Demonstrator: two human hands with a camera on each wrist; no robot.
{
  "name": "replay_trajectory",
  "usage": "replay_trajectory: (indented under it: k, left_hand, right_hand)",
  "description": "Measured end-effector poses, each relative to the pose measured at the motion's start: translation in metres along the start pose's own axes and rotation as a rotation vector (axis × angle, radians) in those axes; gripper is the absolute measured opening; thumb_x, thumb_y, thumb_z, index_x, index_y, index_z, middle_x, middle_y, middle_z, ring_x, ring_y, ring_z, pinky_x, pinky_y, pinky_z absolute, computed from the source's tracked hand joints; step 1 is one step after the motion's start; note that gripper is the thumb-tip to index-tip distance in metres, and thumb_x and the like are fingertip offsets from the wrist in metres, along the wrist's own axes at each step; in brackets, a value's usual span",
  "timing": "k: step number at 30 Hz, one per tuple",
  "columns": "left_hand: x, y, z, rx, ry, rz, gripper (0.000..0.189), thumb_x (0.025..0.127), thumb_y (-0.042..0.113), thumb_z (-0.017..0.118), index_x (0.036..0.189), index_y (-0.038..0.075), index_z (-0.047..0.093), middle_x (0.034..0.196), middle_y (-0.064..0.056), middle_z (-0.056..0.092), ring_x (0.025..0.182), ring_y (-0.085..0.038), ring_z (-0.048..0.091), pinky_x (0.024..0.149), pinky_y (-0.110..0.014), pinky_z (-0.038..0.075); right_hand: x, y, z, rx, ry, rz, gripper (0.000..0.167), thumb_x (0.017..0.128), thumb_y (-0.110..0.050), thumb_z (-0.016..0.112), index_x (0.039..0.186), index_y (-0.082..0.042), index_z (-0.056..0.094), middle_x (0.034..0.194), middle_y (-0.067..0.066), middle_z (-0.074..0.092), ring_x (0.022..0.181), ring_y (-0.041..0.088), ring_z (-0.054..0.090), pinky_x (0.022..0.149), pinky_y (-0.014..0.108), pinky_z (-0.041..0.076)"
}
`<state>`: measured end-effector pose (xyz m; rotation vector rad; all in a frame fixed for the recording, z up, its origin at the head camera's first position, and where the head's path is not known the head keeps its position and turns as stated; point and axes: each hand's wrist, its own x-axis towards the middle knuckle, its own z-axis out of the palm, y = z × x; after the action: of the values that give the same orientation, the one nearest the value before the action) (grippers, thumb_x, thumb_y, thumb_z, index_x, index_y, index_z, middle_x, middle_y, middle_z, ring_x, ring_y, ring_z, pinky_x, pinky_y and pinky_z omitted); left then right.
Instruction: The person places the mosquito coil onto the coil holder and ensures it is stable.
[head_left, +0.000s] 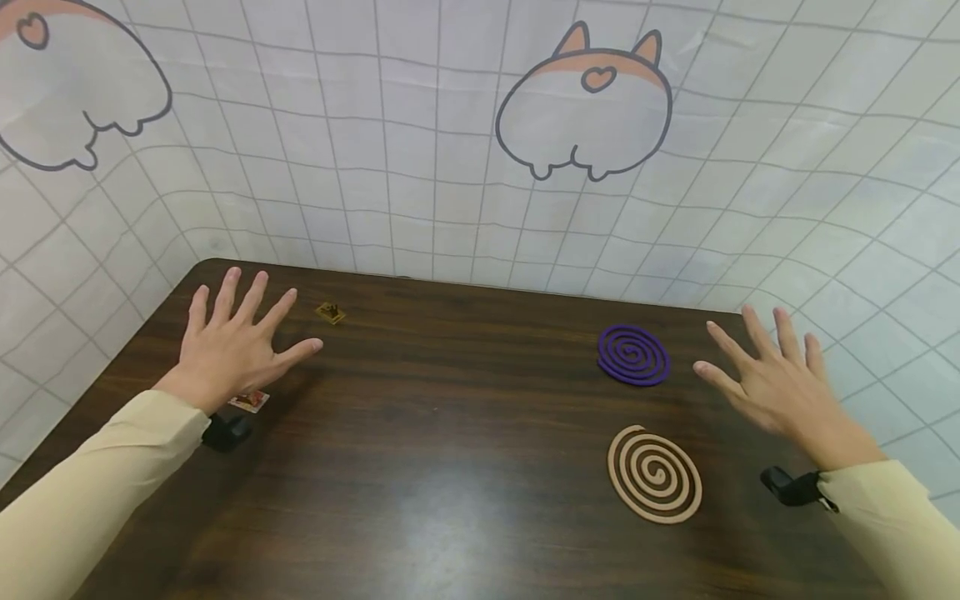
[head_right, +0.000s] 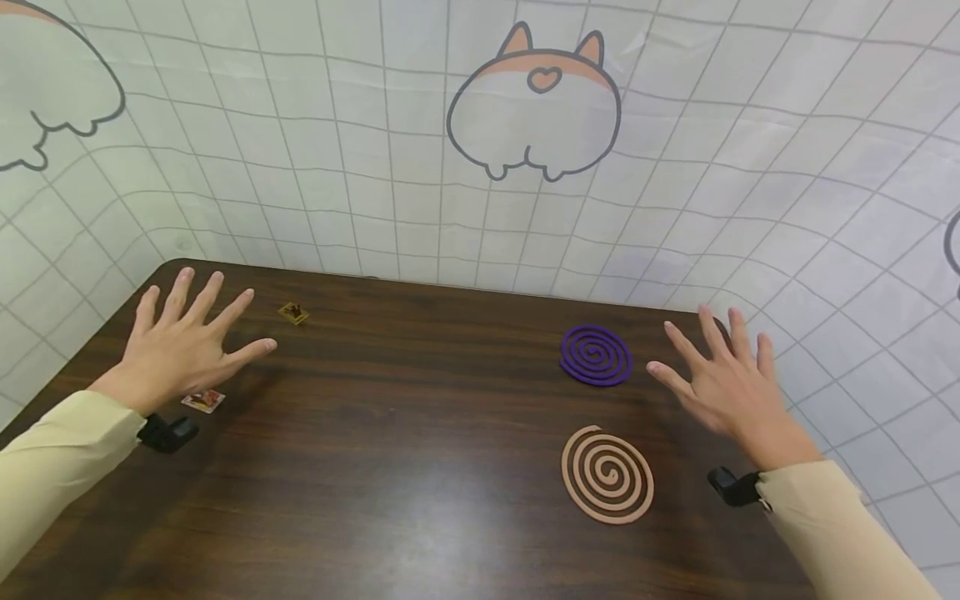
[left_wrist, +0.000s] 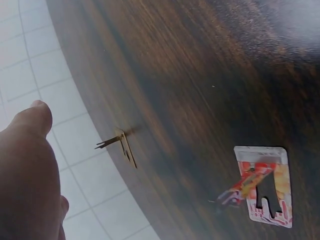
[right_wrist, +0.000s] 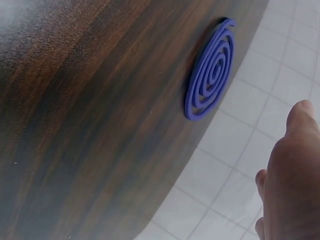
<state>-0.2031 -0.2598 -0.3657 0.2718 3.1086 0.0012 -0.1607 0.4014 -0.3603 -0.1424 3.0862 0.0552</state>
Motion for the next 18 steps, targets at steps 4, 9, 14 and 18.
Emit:
replay_trajectory:
  k: [4, 9, 14, 18]
  left_hand:
    - [0.007, 0.002, 0.002, 0.001, -0.018, 0.002, 0.097, 0.096, 0.082, 0.034, 0.168, 0.018, 0.019, 0.173, -0.027, 0.004, 0.159, -0.053, -0.011, 0.123, -0.073, -0.009]
    - [0.014, 0.006, 0.006, -0.014, -0.043, 0.003, 0.096, 0.096, 0.082, 0.033, 0.168, 0.020, 0.018, 0.173, -0.026, 0.002, 0.159, -0.053, -0.013, 0.122, -0.073, -0.011]
    - [0.022, 0.010, 0.008, -0.025, -0.061, 0.005, 0.097, 0.096, 0.082, 0.035, 0.168, 0.019, 0.018, 0.174, -0.026, 0.001, 0.159, -0.052, -0.013, 0.122, -0.073, -0.012]
    - [0.027, 0.012, 0.009, -0.032, -0.091, 0.004, 0.098, 0.096, 0.083, 0.033, 0.168, 0.018, 0.016, 0.174, -0.026, -0.001, 0.158, -0.052, -0.015, 0.122, -0.073, -0.014]
  right_hand:
    - [0.004, 0.000, 0.000, -0.007, -0.007, -0.003, 0.076, 0.105, -0.070, 0.026, 0.168, -0.032, 0.006, 0.173, 0.024, -0.009, 0.154, 0.054, -0.025, 0.115, 0.083, -0.005]
    - [0.010, -0.003, 0.001, -0.006, 0.000, -0.009, 0.077, 0.105, -0.071, 0.026, 0.168, -0.032, 0.007, 0.174, 0.023, -0.008, 0.156, 0.053, -0.021, 0.115, 0.083, -0.003]
    - [0.015, -0.003, 0.002, 0.007, -0.010, -0.007, 0.077, 0.105, -0.071, 0.026, 0.168, -0.032, 0.007, 0.174, 0.023, -0.008, 0.156, 0.053, -0.022, 0.115, 0.083, -0.004]
    - [0.017, -0.001, 0.004, 0.014, -0.034, 0.000, 0.077, 0.105, -0.071, 0.024, 0.168, -0.031, 0.005, 0.173, 0.023, -0.011, 0.155, 0.053, -0.024, 0.114, 0.083, -0.005]
